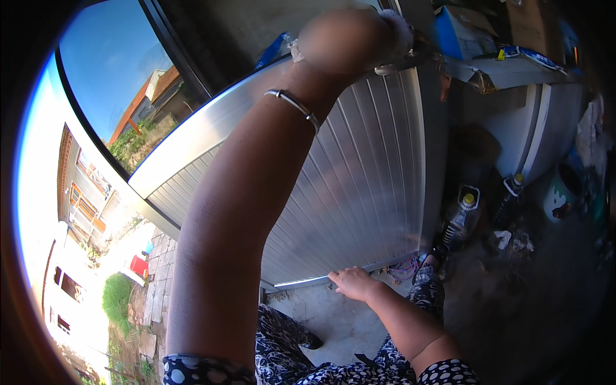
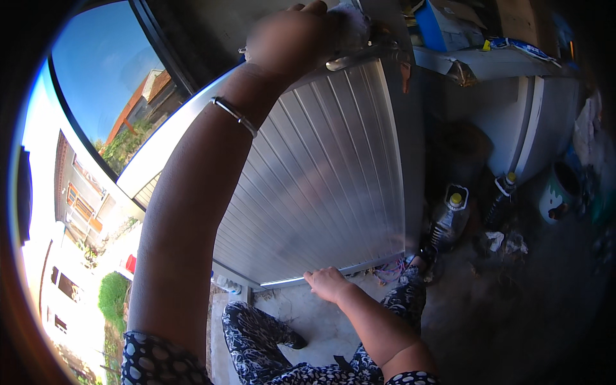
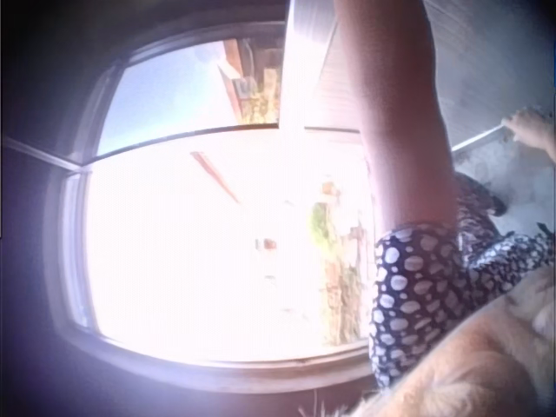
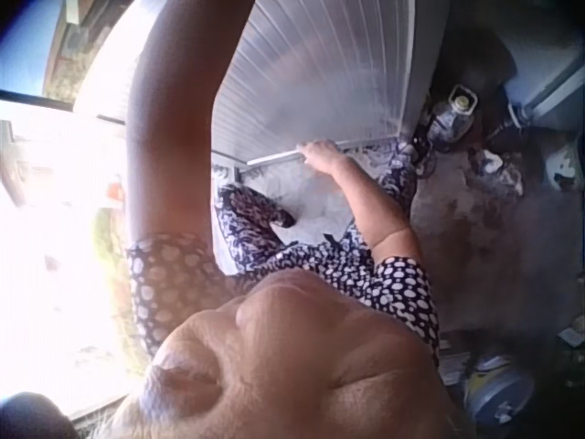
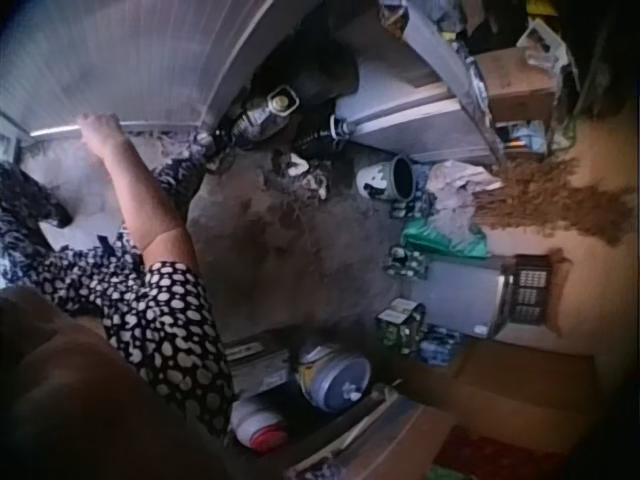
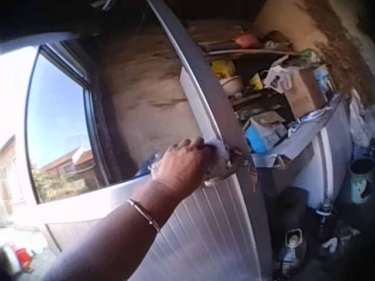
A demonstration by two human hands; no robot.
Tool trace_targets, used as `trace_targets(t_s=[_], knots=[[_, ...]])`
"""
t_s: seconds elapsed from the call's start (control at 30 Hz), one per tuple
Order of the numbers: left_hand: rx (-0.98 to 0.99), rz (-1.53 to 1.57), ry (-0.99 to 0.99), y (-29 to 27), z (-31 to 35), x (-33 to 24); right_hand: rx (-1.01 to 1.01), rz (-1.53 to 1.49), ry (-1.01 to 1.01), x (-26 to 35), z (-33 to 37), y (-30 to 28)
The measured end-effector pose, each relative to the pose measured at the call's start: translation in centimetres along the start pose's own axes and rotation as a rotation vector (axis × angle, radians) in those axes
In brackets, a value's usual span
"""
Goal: The person sits on a low stool and wipes a metal roll-up door with a cloth. They clean the lower section first, then reach higher to wipe the upper part of the door, moving the cloth back and forth along the surface.
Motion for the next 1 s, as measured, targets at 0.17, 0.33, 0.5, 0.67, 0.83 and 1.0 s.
trace_targets(t_s=[0.17,0.33,0.5,0.67,0.83,1.0], knots=[[-0.298,-0.305,0.248,-2.9,7.3,3.4,0.042,-0.002,0.035,-0.2,-0.2,-0.1],[-0.331,-0.367,0.104,-5.1,12.3,8.4,0.073,-0.008,0.006,0.1,-0.5,1.7],[-0.318,-0.359,0.027,-7.5,16.6,12.1,0.109,0.011,0.015,-0.3,-0.6,3.3],[-0.284,-0.383,-0.127,-9.7,22.2,16.8,0.151,0.043,0.011,0.1,-0.8,3.8],[-0.316,-0.434,-0.211,-12.3,27.0,22.1,0.212,0.086,-0.013,0.6,-1.1,4.6],[-0.237,-0.455,-0.372,-13.4,30.4,25.9,0.187,0.055,-0.060,1.1,-1.0,4.6]])
Point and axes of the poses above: each hand's wrist, its own z-axis away from the middle knuckle, its own y-axis out of the palm, x = y × z, the point moved 5 cm from there along -z, towards the middle knuckle, and after that the axes turned 9 degrees about -x, right-handed, at the moved point
